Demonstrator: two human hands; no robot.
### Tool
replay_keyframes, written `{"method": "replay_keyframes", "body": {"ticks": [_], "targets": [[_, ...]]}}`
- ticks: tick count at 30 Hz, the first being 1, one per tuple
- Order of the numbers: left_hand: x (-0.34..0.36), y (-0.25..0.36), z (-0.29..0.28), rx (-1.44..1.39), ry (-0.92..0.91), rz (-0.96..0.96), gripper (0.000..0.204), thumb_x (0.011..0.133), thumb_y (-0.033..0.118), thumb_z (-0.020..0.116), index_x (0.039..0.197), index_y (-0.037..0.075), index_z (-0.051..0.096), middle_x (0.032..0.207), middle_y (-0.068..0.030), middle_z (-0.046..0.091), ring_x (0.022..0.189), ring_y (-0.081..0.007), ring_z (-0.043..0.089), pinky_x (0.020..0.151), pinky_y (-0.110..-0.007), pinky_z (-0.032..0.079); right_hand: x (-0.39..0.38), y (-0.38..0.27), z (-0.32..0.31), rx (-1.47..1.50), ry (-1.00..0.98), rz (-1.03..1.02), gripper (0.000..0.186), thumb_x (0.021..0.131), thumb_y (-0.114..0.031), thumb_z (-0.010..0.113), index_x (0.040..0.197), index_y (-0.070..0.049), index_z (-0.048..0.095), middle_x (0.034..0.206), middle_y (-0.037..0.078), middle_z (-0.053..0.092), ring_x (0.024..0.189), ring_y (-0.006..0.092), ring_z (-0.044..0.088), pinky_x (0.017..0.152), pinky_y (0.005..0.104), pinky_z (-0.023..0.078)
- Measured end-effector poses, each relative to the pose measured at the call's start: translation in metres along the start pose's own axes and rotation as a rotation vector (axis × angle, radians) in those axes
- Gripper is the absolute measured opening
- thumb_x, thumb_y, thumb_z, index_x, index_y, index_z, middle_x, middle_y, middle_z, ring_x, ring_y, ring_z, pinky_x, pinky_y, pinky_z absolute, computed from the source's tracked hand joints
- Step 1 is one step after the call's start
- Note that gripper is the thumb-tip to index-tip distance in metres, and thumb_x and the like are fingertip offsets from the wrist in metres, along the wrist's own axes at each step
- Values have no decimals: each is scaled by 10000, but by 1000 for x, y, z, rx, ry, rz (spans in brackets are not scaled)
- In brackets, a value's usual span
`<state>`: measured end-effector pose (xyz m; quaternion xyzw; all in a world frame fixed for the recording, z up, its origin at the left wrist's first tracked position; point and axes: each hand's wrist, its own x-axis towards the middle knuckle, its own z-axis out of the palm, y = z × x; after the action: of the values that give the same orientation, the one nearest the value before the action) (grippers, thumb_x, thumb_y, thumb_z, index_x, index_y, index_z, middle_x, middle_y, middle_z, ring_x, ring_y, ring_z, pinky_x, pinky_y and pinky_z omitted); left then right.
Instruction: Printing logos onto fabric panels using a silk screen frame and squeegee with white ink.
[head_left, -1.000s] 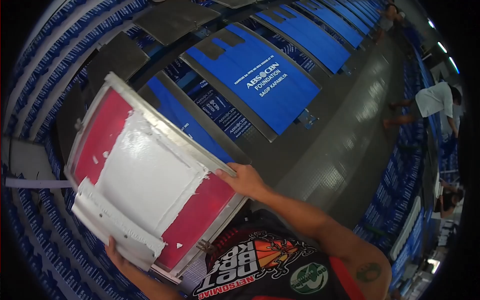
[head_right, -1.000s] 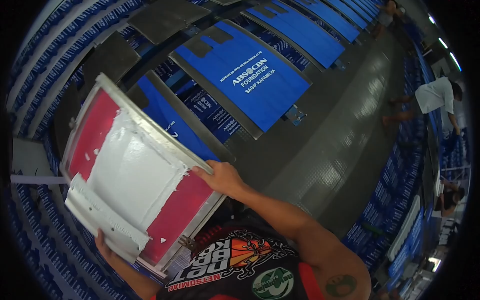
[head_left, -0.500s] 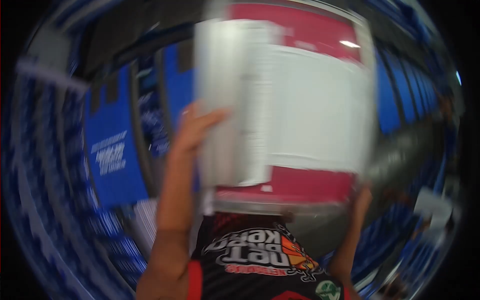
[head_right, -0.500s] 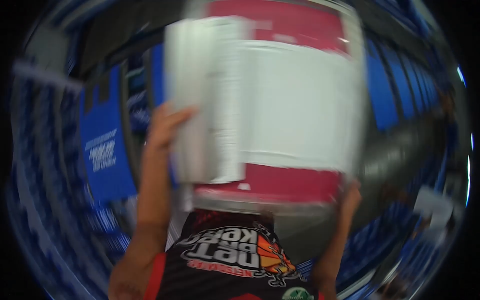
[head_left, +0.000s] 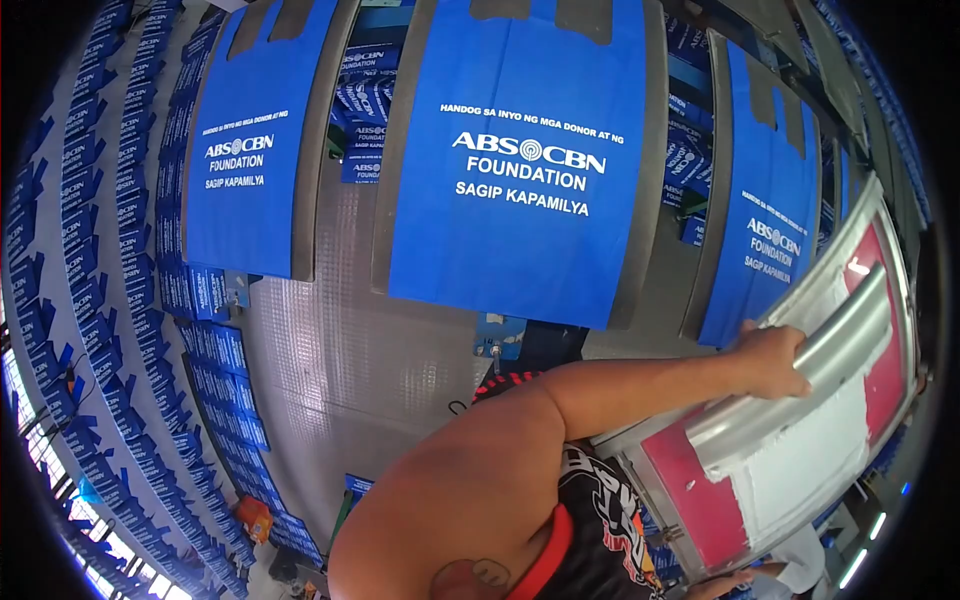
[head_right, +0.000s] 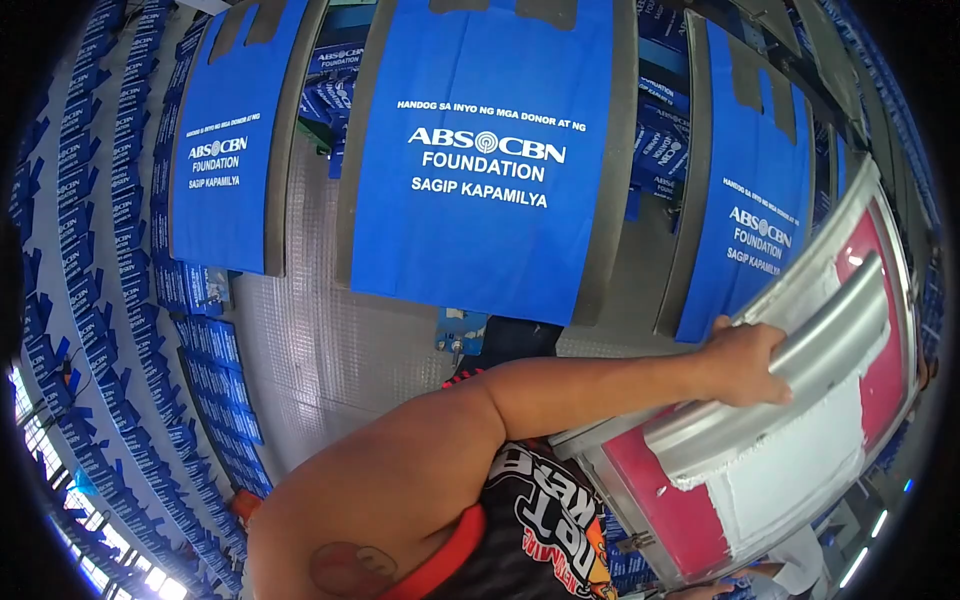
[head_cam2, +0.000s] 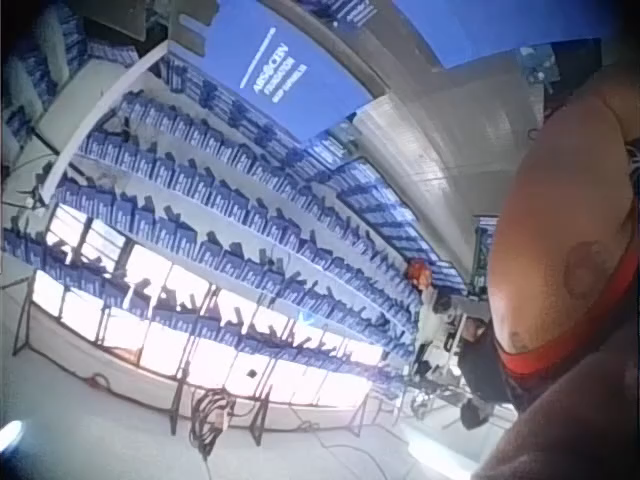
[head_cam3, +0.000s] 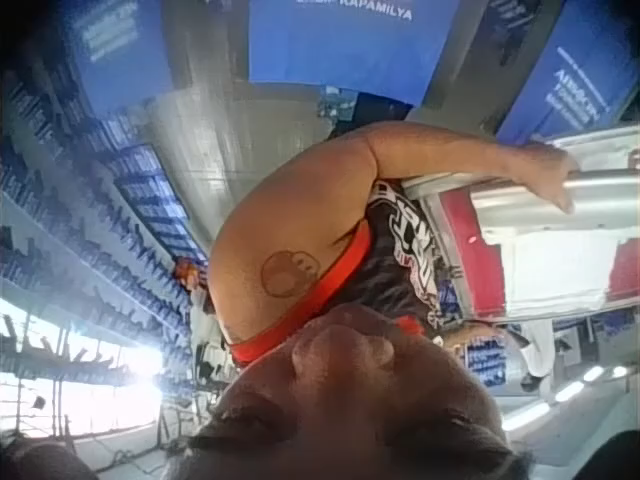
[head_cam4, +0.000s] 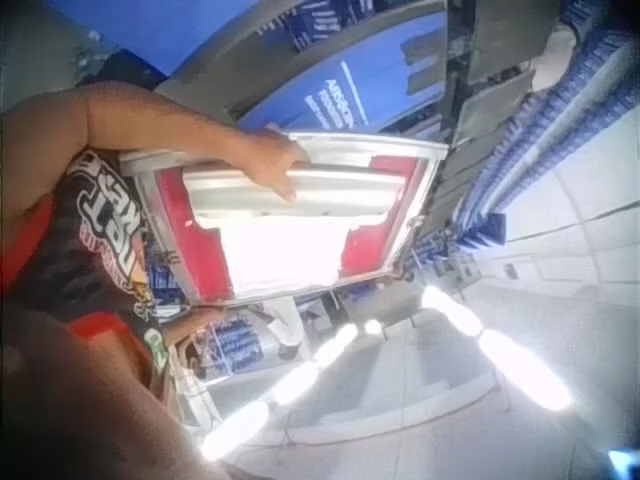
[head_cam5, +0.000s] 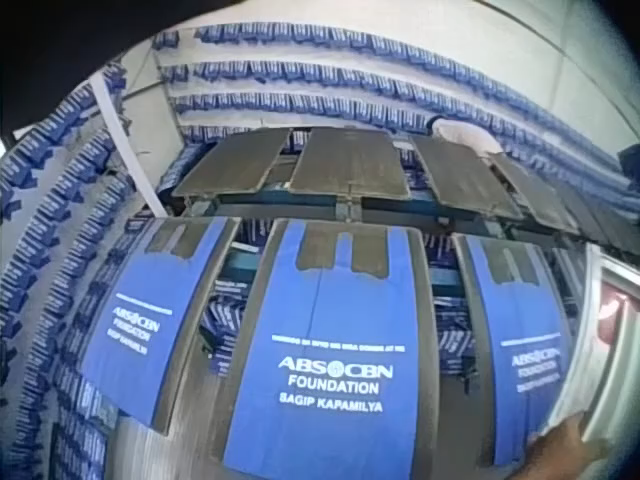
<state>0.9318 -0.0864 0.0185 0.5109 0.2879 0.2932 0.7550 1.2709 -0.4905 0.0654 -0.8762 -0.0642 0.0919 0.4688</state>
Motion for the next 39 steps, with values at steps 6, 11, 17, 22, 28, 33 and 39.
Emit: {"method": "replay_keyframes", "body": {"ticks": [6,11,17,22,28,33,39], "targets": [[19,7,10,32,-91,-43,474,661,323,748,1007,24,622,987,-175,664,1008,-329,605,962,-533,236,-42,16,10,-73,40,-46,739,984,-556,243,1425,37,264,1468,178,311,1325,290,328,1114,360,223],[31,8,32,72,-169,-41,485,669,336,726,1031,35,608,1013,-184,655,1019,-338,600,992,-565,206,-106,31,-2,-102,193,-83,705,996,-527,241,1423,33,272,1463,174,320,1328,289,325,1120,356,210],[46,4,42,226,-179,-76,449,719,375,716,1044,73,646,970,-147,685,970,-303,635,981,-455,314,-98,47,-39,-29,393,33,772,969,-587,276,1400,53,305,1449,173,343,1318,282,343,1112,360,231],[67,2,88,199,-271,-19,461,737,353,727,1055,29,645,923,-132,689,879,-258,653,918,-379,398,-76,74,-80,283,149,281,934,873,-719,350,1370,72,348,1426,157,380,1306,256,369,1094,351,267],[108,-7,162,147,-241,-96,456,734,319,745,1055,10,649,909,-119,686,836,-213,650,811,-334,469,2,51,-81,17,274,250,713,927,-642,365,1013,38,560,1102,95,570,1006,184,522,953,314,382],[160,-38,248,111,-158,-118,452,738,261,754,1074,-18,638,928,-133,682,848,-190,646,781,-325,485,149,74,-148,6,226,172,541,938,-622,381,737,-124,452,834,1,487,814,122,458,820,273,403],[206,-34,324,-135,-34,-122,431,766,155,741,1114,-58,602,992,-138,669,880,-195,637,798,-314,497,303,28,-162,101,185,145,561,977,-547,359,1032,-26,557,996,21,545,949,149,504,910,287,401]]}}
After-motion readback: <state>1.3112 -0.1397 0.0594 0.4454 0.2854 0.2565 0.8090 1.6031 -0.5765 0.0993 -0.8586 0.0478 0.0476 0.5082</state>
